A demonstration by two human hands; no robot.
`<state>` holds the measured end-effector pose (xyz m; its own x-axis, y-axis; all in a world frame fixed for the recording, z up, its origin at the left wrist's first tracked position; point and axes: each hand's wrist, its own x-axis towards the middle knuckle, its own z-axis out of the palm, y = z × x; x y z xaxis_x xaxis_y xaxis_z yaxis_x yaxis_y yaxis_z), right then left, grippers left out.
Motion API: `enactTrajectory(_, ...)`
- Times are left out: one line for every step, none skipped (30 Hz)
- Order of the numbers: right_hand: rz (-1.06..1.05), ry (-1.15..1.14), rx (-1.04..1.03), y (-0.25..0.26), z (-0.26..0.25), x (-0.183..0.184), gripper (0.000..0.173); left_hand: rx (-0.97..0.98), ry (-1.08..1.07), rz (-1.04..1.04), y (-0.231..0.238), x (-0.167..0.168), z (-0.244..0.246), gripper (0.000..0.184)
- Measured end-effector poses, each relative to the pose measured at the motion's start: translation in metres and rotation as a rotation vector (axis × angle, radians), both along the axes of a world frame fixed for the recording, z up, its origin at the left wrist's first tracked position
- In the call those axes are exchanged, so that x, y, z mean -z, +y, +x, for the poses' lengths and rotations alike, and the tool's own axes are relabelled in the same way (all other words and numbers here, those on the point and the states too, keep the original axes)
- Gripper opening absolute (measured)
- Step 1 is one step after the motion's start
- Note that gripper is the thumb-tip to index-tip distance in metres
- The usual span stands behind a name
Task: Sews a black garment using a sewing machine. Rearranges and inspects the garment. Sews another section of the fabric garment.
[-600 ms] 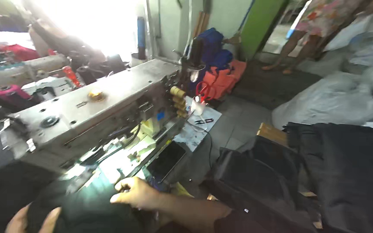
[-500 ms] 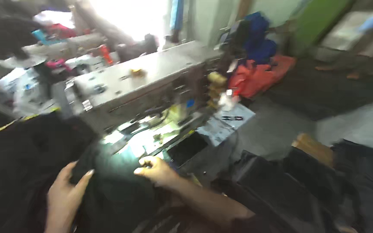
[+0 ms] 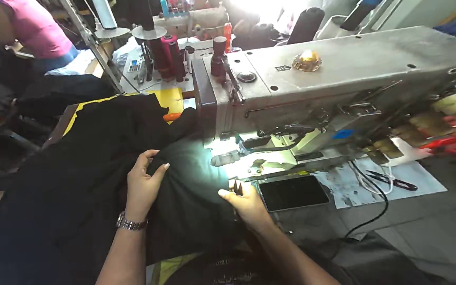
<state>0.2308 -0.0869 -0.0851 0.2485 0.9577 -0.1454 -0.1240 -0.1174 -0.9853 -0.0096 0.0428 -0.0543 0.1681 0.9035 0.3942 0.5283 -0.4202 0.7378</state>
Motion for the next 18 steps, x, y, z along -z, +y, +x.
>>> enactTrajectory(-0.001, -0.001, 0.003, 0.0003, -0.0003, 0.0002, 0.009, -0.005, -0.002, -0.001, 0.0001, -0.0002, 0.0006, 0.041)
enactTrajectory(-0.002, -0.004, 0.011, 0.0007, -0.0008, 0.0005, 0.01, -0.007, -0.007, -0.001, 0.0004, -0.0004, 0.0012, 0.04)
enactTrajectory(-0.004, -0.005, 0.017, 0.0013, -0.001, 0.0008, 0.01, -0.009, -0.016, 0.002, 0.0009, -0.0005, 0.0019, 0.04)
enactTrajectory(-0.001, -0.006, 0.022, 0.002, -0.0012, 0.0011, 0.01, -0.012, -0.023, 0.005, 0.0014, -0.0006, 0.0026, 0.041)
enactTrajectory(0.001, -0.007, 0.024, 0.0023, -0.0015, 0.0017, 0.011, -0.013, -0.026, 0.005, 0.0014, -0.0007, 0.0026, 0.041)
enactTrajectory(0.006, -0.007, 0.026, 0.0024, -0.0016, 0.0026, 0.011, -0.015, -0.026, 0.002, 0.0012, -0.0004, 0.0023, 0.041)
enactTrajectory(0.012, -0.009, 0.027, 0.0027, -0.0014, 0.0037, 0.011, -0.015, -0.028, 0.0, 0.0014, -0.0001, 0.0021, 0.042)
enactTrajectory(0.019, -0.015, 0.027, 0.0033, -0.001, 0.0047, 0.012, -0.014, -0.033, 0.001, 0.0023, 0.0003, 0.0022, 0.042)
enactTrajectory(0.022, -0.019, 0.029, 0.0036, -0.0007, 0.0055, 0.012, -0.014, -0.033, 0.003, 0.0029, 0.0006, 0.0024, 0.041)
enactTrajectory(0.022, -0.019, 0.032, 0.0037, -0.0008, 0.006, 0.012, -0.013, -0.032, 0.006, 0.0034, 0.0008, 0.0024, 0.041)
enactTrajectory(0.028, -0.015, 0.033, 0.0037, -0.001, 0.0066, 0.013, -0.012, -0.033, 0.013, 0.0039, 0.0012, 0.0025, 0.041)
enactTrajectory(0.033, -0.01, 0.036, 0.0037, -0.001, 0.0066, 0.013, -0.011, -0.033, 0.017, 0.004, 0.0014, 0.0028, 0.041)
enactTrajectory(0.03, -0.01, 0.037, 0.0038, -0.001, 0.006, 0.014, -0.01, -0.035, 0.019, 0.0041, 0.0016, 0.003, 0.041)
enactTrajectory(0.023, -0.011, 0.038, 0.0038, -0.0009, 0.0049, 0.015, -0.012, -0.039, 0.021, 0.0043, 0.0018, 0.0032, 0.04)
enactTrajectory(0.016, -0.01, 0.035, 0.0039, -0.0008, 0.0035, 0.015, -0.016, -0.044, 0.022, 0.0046, 0.0019, 0.0033, 0.04)
enactTrajectory(0.009, -0.01, 0.035, 0.0041, -0.0009, 0.0026, 0.016, -0.022, -0.047, 0.026, 0.0051, 0.0018, 0.0035, 0.041)
enactTrajectory(-0.001, -0.011, 0.037, 0.0043, -0.001, 0.0018, 0.016, -0.028, -0.048, 0.03, 0.0056, 0.0015, 0.0038, 0.041)
enactTrajectory(-0.009, -0.01, 0.038, 0.0041, -0.001, 0.0009, 0.016, -0.034, -0.047, 0.034, 0.0059, 0.0012, 0.0044, 0.042)
